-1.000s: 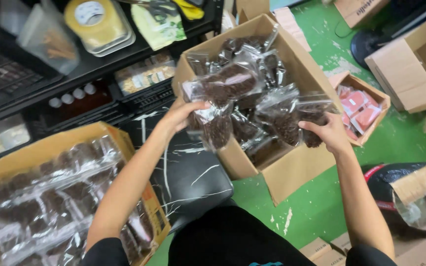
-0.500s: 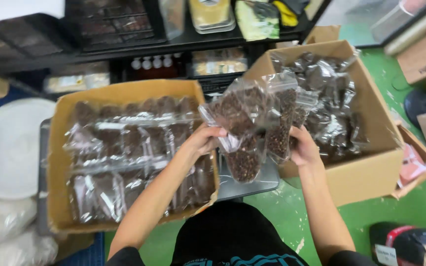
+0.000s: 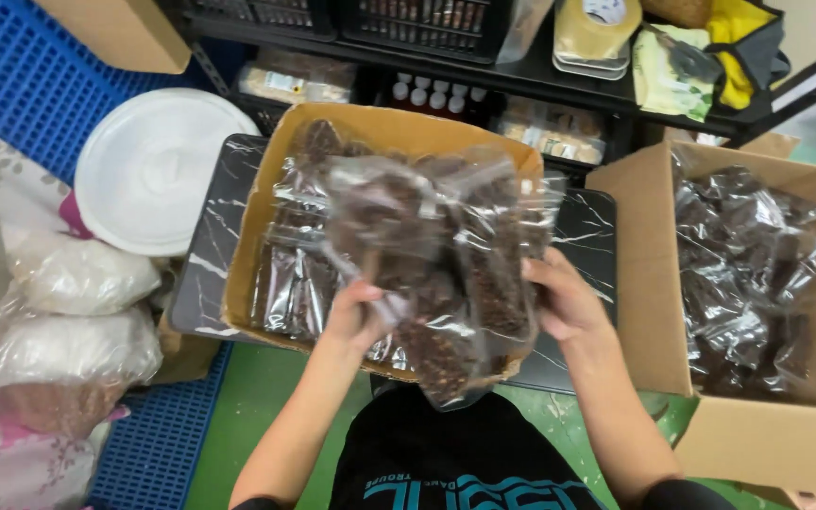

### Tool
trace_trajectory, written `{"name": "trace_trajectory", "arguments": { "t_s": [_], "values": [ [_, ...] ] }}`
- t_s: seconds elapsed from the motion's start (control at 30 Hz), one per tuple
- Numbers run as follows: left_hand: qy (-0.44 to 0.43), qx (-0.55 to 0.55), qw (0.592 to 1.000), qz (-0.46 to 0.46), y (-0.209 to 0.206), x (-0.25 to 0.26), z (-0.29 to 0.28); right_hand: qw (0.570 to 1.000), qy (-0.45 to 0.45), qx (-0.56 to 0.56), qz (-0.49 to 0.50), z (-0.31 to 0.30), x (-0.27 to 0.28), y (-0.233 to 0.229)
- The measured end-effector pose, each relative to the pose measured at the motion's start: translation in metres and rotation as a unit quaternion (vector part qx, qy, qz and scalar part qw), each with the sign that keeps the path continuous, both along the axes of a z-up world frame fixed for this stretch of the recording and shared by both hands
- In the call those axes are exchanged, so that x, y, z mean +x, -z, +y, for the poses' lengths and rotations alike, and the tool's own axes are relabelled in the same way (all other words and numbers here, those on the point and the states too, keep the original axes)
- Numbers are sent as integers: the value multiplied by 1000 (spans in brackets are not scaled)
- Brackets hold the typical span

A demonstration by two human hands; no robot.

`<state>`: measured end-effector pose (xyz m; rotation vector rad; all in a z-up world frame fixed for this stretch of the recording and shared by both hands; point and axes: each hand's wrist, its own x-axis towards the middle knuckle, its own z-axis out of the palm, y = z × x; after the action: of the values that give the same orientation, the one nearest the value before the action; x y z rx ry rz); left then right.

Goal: The person organizes and packs sealed bags of coffee or similar food products into cardboard boxes, moving bags between two boxes to sort them by hand.

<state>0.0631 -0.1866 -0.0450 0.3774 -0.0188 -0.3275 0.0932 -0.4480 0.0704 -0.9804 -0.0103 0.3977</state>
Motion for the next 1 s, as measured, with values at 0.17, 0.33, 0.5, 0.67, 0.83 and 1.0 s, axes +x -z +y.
{"name": "trace_trajectory", "arguments": {
  "t_s": [0.17,0.33,0.5,0.67,0.83,1.0],
  "values": [
    [-90,-3,995,31,74,-23,103,998,-51,22,39,74,29,57],
    [-129,48,988,73,252,-39,179,985,-109,-95,90,99,32,91],
    [-150,51,982,103,68,-36,153,978,-87,-157,108,60,49,146],
    [-176,86,974,113,66,-40,183,973,-54,-174,140,57,59,140],
    [-259,95,953,123,66,-58,200,944,-107,-311,-37,43,43,100],
    [-232,117,962,84,49,-67,192,847,-213,-427,-235,98,20,-6]
  ]
}}
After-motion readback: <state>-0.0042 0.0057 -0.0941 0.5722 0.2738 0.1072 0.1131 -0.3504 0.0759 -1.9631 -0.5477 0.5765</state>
